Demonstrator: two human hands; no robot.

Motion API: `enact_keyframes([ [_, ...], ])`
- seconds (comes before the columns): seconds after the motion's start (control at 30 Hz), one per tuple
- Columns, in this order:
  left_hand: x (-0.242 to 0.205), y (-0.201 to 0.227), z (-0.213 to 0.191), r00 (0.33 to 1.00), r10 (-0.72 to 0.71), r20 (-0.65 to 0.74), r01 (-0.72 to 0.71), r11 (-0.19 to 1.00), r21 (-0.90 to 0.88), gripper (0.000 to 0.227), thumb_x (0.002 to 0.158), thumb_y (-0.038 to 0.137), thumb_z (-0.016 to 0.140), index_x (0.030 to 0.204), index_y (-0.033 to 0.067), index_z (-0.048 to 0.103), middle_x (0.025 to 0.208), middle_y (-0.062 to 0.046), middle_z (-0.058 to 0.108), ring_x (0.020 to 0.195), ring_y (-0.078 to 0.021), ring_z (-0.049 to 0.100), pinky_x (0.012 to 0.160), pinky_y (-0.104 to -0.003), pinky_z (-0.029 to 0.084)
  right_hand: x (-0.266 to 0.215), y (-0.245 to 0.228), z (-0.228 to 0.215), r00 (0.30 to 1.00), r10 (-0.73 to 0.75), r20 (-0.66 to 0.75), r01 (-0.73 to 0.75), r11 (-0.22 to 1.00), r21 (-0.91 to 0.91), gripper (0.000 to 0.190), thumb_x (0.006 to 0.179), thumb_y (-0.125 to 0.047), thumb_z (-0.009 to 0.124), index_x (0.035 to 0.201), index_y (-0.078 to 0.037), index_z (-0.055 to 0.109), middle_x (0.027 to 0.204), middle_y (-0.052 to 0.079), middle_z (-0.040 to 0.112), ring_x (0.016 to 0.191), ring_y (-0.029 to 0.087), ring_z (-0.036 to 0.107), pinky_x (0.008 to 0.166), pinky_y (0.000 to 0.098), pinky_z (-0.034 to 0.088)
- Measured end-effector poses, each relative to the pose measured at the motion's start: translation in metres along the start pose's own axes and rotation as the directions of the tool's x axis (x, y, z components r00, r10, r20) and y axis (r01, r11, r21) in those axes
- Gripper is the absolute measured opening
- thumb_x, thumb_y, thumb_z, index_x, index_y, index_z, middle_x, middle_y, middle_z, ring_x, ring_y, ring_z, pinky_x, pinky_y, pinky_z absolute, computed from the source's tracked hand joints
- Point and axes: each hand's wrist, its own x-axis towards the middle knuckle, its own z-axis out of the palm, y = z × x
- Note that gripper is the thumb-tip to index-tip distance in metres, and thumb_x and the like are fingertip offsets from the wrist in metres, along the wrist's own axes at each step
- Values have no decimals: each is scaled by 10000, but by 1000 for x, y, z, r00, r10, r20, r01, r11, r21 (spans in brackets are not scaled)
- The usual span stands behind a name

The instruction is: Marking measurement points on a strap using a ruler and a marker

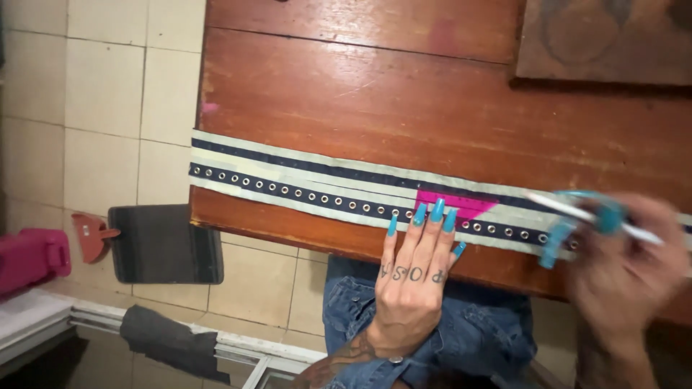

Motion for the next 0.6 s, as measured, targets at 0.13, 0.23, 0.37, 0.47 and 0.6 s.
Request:
enact_keyframes([
  [0.13,2,-1,-4,1000,-4,11,4,1000,5,253,887,152,603,1102,20,589,1164,-123,555,1086,-257,549,947,-438,399,22,-35,41,958,80,275,-102,992,68,166,945,-124,438,953,40,462,760,139,560,584,168,555,545,237,481],
  [0.23,1,-2,-7,1000,-3,-7,3,1000,-20,233,891,142,588,1082,9,594,1138,-119,574,1061,-260,559,927,-435,422,22,-35,54,928,159,337,-154,987,-39,161,923,-132,475,903,23,512,749,117,605,626,132,589,573,236,528],
  [0.37,1,-4,-5,1000,-5,-25,5,1000,-19,243,887,159,610,1084,18,601,1138,-112,578,1060,-248,565,925,-417,427,22,-24,56,929,87,359,-44,991,-124,144,935,-141,485,897,-5,512,704,62,584,604,104,549,543,210,452],
  [0.47,0,-4,-4,1000,-11,-15,11,1000,-15,248,890,166,611,1095,27,598,1148,-105,575,1071,-242,562,933,-413,421,22,-23,56,925,72,372,-9,986,-169,148,937,-154,490,890,-15,515,703,46,575,602,100,526,543,217,425],
  [0.6,2,-5,-5,1000,-9,-11,9,999,-44,239,898,151,587,1096,17,598,1151,-110,571,1078,-245,555,941,-423,415,23,-26,57,920,25,392,66,974,-217,131,917,-130,521,878,-8,550,696,50,586,557,102,522,493,219,404],
])
